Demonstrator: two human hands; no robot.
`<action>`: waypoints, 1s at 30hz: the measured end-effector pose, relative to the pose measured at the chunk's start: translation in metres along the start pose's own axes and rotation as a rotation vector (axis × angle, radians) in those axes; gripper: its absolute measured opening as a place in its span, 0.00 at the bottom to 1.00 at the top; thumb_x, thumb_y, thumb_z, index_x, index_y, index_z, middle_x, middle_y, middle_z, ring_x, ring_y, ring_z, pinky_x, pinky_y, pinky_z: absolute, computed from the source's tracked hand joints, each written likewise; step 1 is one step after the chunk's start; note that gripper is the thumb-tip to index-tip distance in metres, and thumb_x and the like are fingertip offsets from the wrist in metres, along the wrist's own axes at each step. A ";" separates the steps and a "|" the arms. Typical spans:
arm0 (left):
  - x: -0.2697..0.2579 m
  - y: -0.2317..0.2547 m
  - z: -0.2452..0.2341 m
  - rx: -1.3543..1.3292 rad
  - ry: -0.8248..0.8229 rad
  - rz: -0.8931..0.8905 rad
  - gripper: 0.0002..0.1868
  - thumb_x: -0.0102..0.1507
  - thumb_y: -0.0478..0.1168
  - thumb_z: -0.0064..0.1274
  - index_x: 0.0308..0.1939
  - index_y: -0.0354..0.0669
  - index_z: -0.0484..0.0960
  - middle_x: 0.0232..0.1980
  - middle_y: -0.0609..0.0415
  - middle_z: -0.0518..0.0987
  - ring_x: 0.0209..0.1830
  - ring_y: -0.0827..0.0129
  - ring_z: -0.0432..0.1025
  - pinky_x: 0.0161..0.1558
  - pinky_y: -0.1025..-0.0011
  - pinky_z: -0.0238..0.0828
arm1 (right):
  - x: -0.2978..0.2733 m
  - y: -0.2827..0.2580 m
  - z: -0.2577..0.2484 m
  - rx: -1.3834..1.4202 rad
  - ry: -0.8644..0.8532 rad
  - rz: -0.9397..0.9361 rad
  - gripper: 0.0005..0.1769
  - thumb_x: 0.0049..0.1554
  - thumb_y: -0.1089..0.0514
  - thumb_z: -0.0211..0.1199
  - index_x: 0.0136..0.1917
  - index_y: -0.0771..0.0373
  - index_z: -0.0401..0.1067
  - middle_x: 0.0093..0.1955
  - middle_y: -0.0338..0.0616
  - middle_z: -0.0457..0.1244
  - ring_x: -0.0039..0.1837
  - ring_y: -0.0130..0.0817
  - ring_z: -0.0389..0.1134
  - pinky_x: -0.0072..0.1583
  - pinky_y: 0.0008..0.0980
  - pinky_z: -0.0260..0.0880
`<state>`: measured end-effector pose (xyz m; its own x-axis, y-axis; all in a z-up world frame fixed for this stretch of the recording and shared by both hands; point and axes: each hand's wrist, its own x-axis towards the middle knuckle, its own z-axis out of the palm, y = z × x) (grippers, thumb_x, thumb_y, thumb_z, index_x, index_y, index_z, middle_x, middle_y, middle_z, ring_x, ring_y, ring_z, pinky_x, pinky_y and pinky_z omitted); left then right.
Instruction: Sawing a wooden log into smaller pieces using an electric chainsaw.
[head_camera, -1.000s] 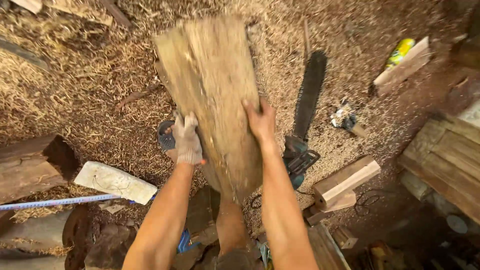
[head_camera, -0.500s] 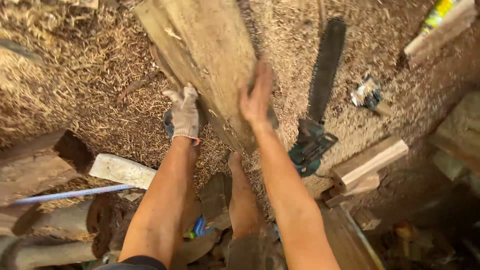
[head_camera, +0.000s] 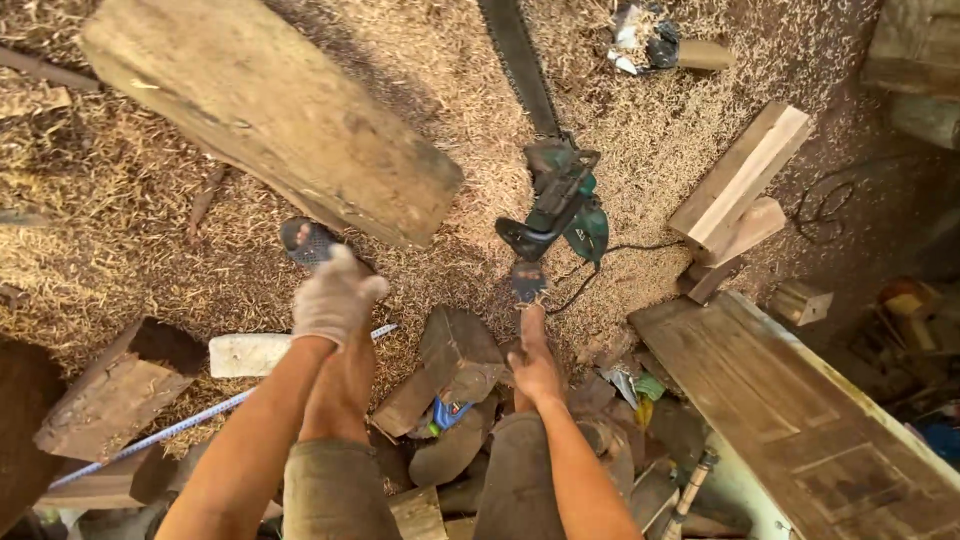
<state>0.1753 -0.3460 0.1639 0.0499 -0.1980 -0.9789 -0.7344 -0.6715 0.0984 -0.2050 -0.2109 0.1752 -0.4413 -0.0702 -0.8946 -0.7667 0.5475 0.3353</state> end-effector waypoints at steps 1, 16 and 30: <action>0.019 0.010 0.041 0.007 0.004 0.002 0.36 0.65 0.61 0.53 0.67 0.43 0.64 0.57 0.36 0.81 0.51 0.48 0.81 0.52 0.58 0.79 | 0.022 0.028 0.019 0.009 -0.001 -0.002 0.35 0.58 0.40 0.59 0.76 0.48 0.62 0.74 0.42 0.62 0.72 0.46 0.65 0.73 0.41 0.56; 0.134 0.408 0.283 -0.265 0.202 0.111 0.46 0.58 0.70 0.54 0.69 0.43 0.68 0.68 0.48 0.75 0.73 0.55 0.65 0.78 0.47 0.44 | 0.191 0.245 0.004 0.223 0.032 -0.604 0.31 0.62 0.55 0.64 0.76 0.60 0.62 0.78 0.55 0.56 0.76 0.51 0.55 0.69 0.41 0.60; 0.087 0.273 0.363 -0.169 -0.196 0.184 0.54 0.69 0.81 0.31 0.41 0.29 0.86 0.24 0.59 0.67 0.22 0.70 0.61 0.20 0.66 0.60 | 0.184 0.291 -0.119 0.029 0.794 -0.810 0.60 0.41 0.44 0.78 0.75 0.73 0.52 0.73 0.71 0.55 0.73 0.65 0.56 0.72 0.52 0.54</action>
<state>-0.2662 -0.2869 0.0407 -0.2165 -0.1970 -0.9562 -0.5952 -0.7497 0.2892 -0.5648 -0.1639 0.1439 0.0012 -0.9159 -0.4015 -0.9546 0.1186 -0.2734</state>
